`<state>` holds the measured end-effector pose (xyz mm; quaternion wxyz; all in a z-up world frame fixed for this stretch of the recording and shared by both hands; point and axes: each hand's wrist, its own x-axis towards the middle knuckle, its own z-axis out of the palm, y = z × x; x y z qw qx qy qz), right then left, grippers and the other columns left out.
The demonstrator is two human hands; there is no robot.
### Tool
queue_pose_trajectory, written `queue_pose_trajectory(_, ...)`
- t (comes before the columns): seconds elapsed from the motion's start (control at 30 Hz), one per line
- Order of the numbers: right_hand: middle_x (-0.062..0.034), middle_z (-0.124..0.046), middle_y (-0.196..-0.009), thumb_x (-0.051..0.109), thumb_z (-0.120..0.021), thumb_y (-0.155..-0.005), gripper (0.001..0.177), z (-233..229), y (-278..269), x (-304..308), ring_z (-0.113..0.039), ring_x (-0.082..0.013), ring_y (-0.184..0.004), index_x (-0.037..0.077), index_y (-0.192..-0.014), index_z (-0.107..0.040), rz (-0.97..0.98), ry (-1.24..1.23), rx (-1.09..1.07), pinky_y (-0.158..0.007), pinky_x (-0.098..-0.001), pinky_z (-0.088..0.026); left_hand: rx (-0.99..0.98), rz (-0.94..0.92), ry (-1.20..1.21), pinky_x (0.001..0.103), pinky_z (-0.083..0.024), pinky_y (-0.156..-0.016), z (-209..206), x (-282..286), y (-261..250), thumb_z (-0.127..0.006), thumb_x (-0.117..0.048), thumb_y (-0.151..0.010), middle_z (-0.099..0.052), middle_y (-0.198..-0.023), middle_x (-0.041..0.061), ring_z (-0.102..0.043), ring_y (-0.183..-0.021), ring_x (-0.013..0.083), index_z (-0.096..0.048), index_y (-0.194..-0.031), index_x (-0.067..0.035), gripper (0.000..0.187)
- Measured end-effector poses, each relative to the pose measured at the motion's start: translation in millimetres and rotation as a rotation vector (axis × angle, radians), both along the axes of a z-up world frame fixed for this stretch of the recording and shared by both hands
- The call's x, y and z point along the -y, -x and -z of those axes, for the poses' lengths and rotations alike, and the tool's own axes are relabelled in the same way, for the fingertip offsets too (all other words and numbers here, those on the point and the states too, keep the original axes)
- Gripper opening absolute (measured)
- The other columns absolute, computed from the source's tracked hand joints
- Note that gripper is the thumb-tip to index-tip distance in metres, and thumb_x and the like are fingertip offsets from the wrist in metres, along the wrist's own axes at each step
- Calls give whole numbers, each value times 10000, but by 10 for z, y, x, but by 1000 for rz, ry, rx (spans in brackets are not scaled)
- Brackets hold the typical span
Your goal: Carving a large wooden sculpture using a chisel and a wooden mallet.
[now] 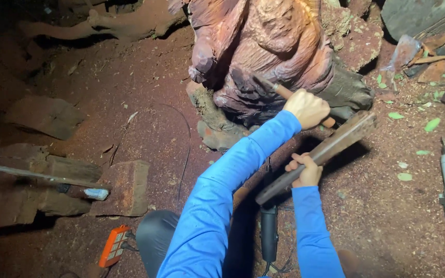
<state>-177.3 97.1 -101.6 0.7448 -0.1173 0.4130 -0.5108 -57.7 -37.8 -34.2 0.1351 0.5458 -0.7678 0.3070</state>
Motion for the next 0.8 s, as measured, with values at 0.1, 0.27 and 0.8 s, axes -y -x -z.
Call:
queue_pose_trajectory(0.1, -175, -442, -460, -37, -735, -731, 250, 94, 155, 95, -524, -290, -400, 69, -743, -509, 15, 63, -30, -481, -429, -498, -50, -15, 46, 513, -459, -559, -136, -86, -97, -560, -198, -743, -664, -564, 65, -689, -539, 307, -659, -673, -152, 129)
queue_pose_trajectory(0.27, -158, -433, -478, 15, -689, -739, 72, -343, 109, 80, -524, -275, -427, -21, -794, -661, 222, 128, 41, -522, -384, -505, -78, -53, 15, 502, -466, -576, -228, -83, -265, -546, -218, -767, -664, -578, 57, -701, -563, 308, -642, -694, -168, 130)
queue_pose_trajectory(0.8, -130, -463, -400, -115, -619, -641, 152, -455, -16, -122, -549, -244, -385, -15, -729, -694, 92, 267, -413, -481, -376, -507, -53, -97, 2, 467, -502, -597, -482, -127, -300, -558, -230, -746, -694, -616, 8, -727, -596, 262, -660, -724, -207, 107)
